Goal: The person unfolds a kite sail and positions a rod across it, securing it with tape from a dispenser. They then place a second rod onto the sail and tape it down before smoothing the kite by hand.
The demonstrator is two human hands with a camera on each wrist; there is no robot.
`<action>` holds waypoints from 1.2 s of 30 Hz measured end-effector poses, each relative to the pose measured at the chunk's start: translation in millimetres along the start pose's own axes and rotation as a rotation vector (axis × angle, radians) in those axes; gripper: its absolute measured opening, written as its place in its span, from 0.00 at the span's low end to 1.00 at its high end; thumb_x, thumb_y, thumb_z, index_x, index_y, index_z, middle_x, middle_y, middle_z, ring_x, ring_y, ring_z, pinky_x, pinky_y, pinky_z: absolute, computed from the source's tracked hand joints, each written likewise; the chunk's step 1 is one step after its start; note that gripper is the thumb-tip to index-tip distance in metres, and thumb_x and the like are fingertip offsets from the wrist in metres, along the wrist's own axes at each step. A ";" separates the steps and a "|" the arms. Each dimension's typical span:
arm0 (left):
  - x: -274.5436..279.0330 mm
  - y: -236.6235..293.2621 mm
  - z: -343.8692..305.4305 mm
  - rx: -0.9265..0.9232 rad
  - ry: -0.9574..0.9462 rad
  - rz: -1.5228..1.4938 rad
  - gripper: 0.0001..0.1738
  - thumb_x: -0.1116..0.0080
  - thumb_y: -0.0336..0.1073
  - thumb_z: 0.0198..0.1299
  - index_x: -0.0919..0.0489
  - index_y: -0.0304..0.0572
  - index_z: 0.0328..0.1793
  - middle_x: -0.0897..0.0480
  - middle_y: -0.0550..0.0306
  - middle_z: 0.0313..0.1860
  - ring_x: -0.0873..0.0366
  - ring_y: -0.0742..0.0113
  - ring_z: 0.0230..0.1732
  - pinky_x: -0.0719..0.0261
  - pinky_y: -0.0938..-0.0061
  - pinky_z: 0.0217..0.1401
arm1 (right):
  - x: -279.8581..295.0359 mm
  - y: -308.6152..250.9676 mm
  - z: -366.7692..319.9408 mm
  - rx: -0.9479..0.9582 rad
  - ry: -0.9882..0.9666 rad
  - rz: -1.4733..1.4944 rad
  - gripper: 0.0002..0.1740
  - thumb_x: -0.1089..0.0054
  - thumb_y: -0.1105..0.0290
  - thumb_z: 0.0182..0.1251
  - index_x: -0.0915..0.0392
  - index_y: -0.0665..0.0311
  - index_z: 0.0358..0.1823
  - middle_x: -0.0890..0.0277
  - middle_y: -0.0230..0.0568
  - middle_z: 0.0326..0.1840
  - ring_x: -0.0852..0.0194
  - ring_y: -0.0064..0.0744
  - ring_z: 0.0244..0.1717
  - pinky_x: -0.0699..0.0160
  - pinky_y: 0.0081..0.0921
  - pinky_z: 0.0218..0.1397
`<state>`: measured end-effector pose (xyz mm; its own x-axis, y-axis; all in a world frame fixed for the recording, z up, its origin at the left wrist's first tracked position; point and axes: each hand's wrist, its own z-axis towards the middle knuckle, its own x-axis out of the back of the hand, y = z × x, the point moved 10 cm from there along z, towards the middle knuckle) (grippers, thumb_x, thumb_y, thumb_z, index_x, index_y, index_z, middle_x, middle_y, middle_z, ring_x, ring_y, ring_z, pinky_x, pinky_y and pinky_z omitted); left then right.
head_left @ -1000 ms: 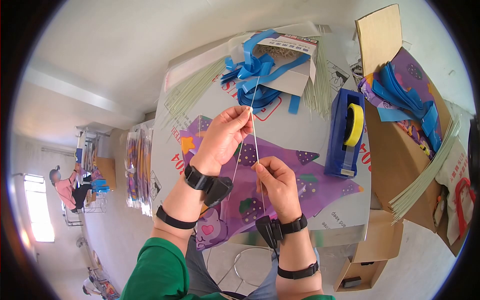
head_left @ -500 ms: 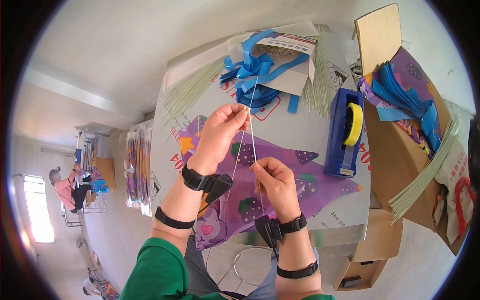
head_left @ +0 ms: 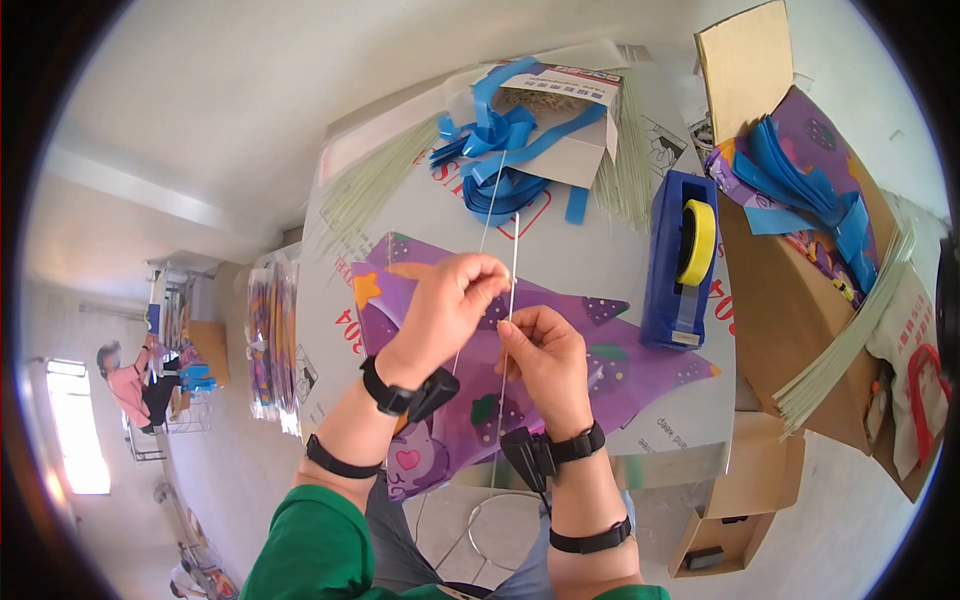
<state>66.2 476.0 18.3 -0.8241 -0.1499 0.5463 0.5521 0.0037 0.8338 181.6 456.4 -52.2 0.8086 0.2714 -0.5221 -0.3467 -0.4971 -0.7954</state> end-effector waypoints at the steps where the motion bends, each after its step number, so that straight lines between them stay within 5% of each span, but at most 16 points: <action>1: -1.9 7.0 -4.7 -0.008 -0.011 0.080 0.03 0.42 0.25 0.61 0.23 0.33 0.39 0.19 0.54 0.32 0.20 0.64 0.36 0.24 0.75 0.40 | 3.9 -1.0 0.1 0.010 0.039 -0.005 0.05 0.41 0.74 0.68 0.26 0.68 0.35 0.26 0.30 0.20 0.31 0.15 0.18 0.35 0.14 0.19; 4: 1.7 10.9 -11.6 -0.015 0.003 0.116 0.03 0.42 0.26 0.63 0.23 0.33 0.40 0.18 0.56 0.34 0.21 0.69 0.36 0.24 0.77 0.41 | 8.1 -0.5 0.3 0.018 0.070 -0.072 0.05 0.41 0.74 0.68 0.26 0.68 0.35 0.25 0.32 0.20 0.29 0.16 0.19 0.35 0.14 0.19; 7: -3.0 -19.7 -6.3 0.110 -0.081 -0.375 0.05 0.42 0.30 0.65 0.20 0.34 0.42 0.18 0.61 0.41 0.25 0.80 0.41 0.25 0.81 0.44 | 15.6 0.5 1.0 0.003 0.129 -0.183 0.04 0.41 0.75 0.67 0.27 0.68 0.36 0.24 0.33 0.22 0.27 0.17 0.19 0.34 0.13 0.19; 10: 16.1 -60.7 9.1 0.169 0.062 -0.200 0.07 0.40 0.33 0.64 0.19 0.35 0.40 0.18 0.59 0.43 0.23 0.77 0.42 0.25 0.77 0.45 | 27.2 3.6 3.3 -0.024 0.200 -0.062 0.06 0.41 0.76 0.66 0.27 0.70 0.41 0.21 0.37 0.29 0.24 0.19 0.23 0.27 0.15 0.23; 12: 11.0 -58.8 17.0 -0.035 0.025 0.477 0.11 0.39 0.38 0.62 0.18 0.35 0.40 0.16 0.57 0.39 0.21 0.73 0.38 0.25 0.73 0.45 | 31.9 0.0 6.2 0.037 0.249 -0.075 0.08 0.42 0.76 0.67 0.27 0.71 0.44 0.21 0.39 0.33 0.22 0.21 0.30 0.23 0.17 0.30; 13: 9.8 -56.4 20.7 -0.038 0.022 0.476 0.11 0.39 0.38 0.62 0.18 0.35 0.40 0.16 0.57 0.39 0.21 0.73 0.38 0.25 0.73 0.45 | 37.7 -3.2 5.9 0.092 0.300 -0.091 0.11 0.43 0.75 0.68 0.27 0.72 0.48 0.21 0.40 0.38 0.20 0.24 0.36 0.19 0.19 0.37; 15: -3.3 -88.6 18.7 0.324 -0.157 0.309 0.14 0.38 0.41 0.60 0.18 0.35 0.40 0.15 0.56 0.33 0.20 0.69 0.34 0.25 0.70 0.44 | 45.5 -6.6 5.6 0.189 0.362 -0.293 0.12 0.43 0.76 0.68 0.28 0.73 0.51 0.21 0.40 0.41 0.21 0.25 0.40 0.20 0.20 0.43; 16: -2.3 -88.7 18.1 0.325 -0.158 0.308 0.14 0.38 0.41 0.60 0.18 0.35 0.40 0.15 0.56 0.33 0.20 0.69 0.34 0.25 0.70 0.44 | 46.0 -17.9 2.3 0.286 0.417 -0.496 0.14 0.44 0.76 0.68 0.28 0.74 0.54 0.22 0.40 0.45 0.22 0.26 0.45 0.20 0.22 0.49; 20: 0.6 -60.9 10.7 0.323 -0.141 0.173 0.11 0.38 0.36 0.61 0.18 0.35 0.41 0.17 0.59 0.28 0.22 0.74 0.31 0.25 0.76 0.39 | 47.7 -26.2 0.2 0.354 0.438 -0.591 0.18 0.42 0.73 0.68 0.29 0.75 0.55 0.21 0.41 0.42 0.22 0.32 0.46 0.20 0.23 0.47; 23: -30.5 -24.1 -8.8 0.198 -0.338 -0.086 0.07 0.39 0.32 0.61 0.18 0.34 0.40 0.18 0.61 0.28 0.24 0.78 0.31 0.25 0.78 0.35 | 48.0 -19.8 4.0 0.301 0.345 -0.179 0.17 0.42 0.70 0.69 0.27 0.72 0.54 0.22 0.37 0.40 0.23 0.26 0.39 0.23 0.18 0.42; 25: -48.1 10.9 -18.0 0.066 -0.493 0.069 0.05 0.40 0.29 0.61 0.18 0.34 0.39 0.18 0.60 0.29 0.24 0.78 0.32 0.26 0.79 0.37 | 41.2 -18.5 2.8 0.139 0.238 0.097 0.13 0.44 0.68 0.71 0.25 0.69 0.50 0.24 0.32 0.34 0.29 0.17 0.30 0.30 0.14 0.33; 29: -68.3 12.9 -32.7 0.118 -0.667 0.028 0.05 0.40 0.29 0.62 0.18 0.35 0.41 0.17 0.61 0.33 0.23 0.77 0.34 0.26 0.80 0.39 | 45.5 -21.8 0.0 0.178 0.233 0.150 0.10 0.45 0.67 0.73 0.23 0.66 0.46 0.26 0.28 0.30 0.36 0.11 0.25 0.37 0.12 0.27; 32: -50.0 -1.5 -20.1 0.356 -0.426 -0.544 0.09 0.40 0.33 0.65 0.18 0.38 0.47 0.17 0.64 0.38 0.23 0.76 0.37 0.24 0.81 0.42 | 45.8 -25.2 -2.8 0.164 0.210 0.266 0.08 0.46 0.69 0.73 0.23 0.65 0.46 0.25 0.27 0.28 0.37 0.10 0.22 0.40 0.11 0.23; 36: -24.5 -25.2 6.6 0.481 -0.150 -0.875 0.11 0.41 0.36 0.66 0.19 0.39 0.51 0.19 0.65 0.37 0.23 0.78 0.36 0.23 0.82 0.43 | 25.6 -25.0 -3.3 0.103 0.031 0.227 0.07 0.46 0.72 0.72 0.23 0.65 0.45 0.26 0.27 0.26 0.37 0.11 0.20 0.42 0.10 0.21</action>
<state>71.6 486.1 -15.6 -0.9406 -0.1657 -0.2964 -0.3373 0.3552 0.8718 212.6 473.0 -44.6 0.7182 0.1364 -0.6823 -0.5661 -0.4556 -0.6870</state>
